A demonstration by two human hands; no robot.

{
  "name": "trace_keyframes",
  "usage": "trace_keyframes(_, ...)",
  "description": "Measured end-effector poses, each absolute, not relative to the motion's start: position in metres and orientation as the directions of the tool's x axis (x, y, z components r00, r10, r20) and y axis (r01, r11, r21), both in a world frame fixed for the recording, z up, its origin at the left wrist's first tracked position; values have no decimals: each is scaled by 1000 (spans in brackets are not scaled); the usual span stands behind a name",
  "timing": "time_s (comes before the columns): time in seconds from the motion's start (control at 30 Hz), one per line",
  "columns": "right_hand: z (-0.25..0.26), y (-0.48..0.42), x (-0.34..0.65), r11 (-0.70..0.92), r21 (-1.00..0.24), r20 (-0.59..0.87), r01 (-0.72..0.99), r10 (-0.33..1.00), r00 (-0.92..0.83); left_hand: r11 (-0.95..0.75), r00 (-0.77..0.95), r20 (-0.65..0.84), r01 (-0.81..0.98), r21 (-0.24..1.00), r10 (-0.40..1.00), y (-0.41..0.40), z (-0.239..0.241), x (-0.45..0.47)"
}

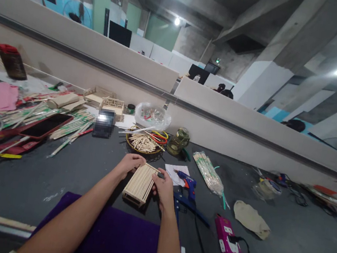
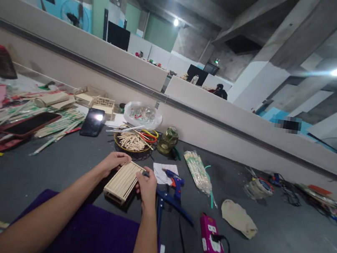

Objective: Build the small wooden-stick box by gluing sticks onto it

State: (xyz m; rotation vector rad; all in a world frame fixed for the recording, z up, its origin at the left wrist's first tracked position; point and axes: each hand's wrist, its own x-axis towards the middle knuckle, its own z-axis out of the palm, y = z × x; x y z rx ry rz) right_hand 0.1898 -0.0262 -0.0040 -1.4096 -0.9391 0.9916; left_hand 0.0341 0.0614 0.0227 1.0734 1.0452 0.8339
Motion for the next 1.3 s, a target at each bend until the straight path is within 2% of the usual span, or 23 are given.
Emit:
trace_keyframes(0.13, -4, -27, 198, -36, -994, 11, 104, 906, 424, 272, 310, -245, -45, 961, 919, 62, 22, 34)
trace_keyframes(0.27, 0, -28, 204, 25, -969, 153, 245, 840, 520, 265, 311, -238, -44, 963, 920, 62, 22, 34)
trace_keyframes(0.4, 1, -25, 200, 82, -914, 289, 397, 817, 498, 269, 311, -242, -49, 962, 919, 62, 23, 34)
trace_keyframes(0.53, -1, -22, 197, 101, -861, 362, 499, 810, 461, 274, 310, -246, -48, 961, 918, 61, 24, 34)
trace_keyframes(0.77, -4, -21, 198, 112, -808, 418, 578, 800, 431, 268, 307, -241, -48, 962, 921, 61, 23, 35)
trace_keyframes(1.03, -5, -20, 197, 117, -795, 431, 595, 799, 419, 267, 303, -235, -66, 962, 923, 60, 19, 35)
trace_keyframes(1.3, -3, -22, 197, 132, -791, 430, 597, 814, 391, 337, 336, -296, -69, 939, 894, 62, 22, 29)
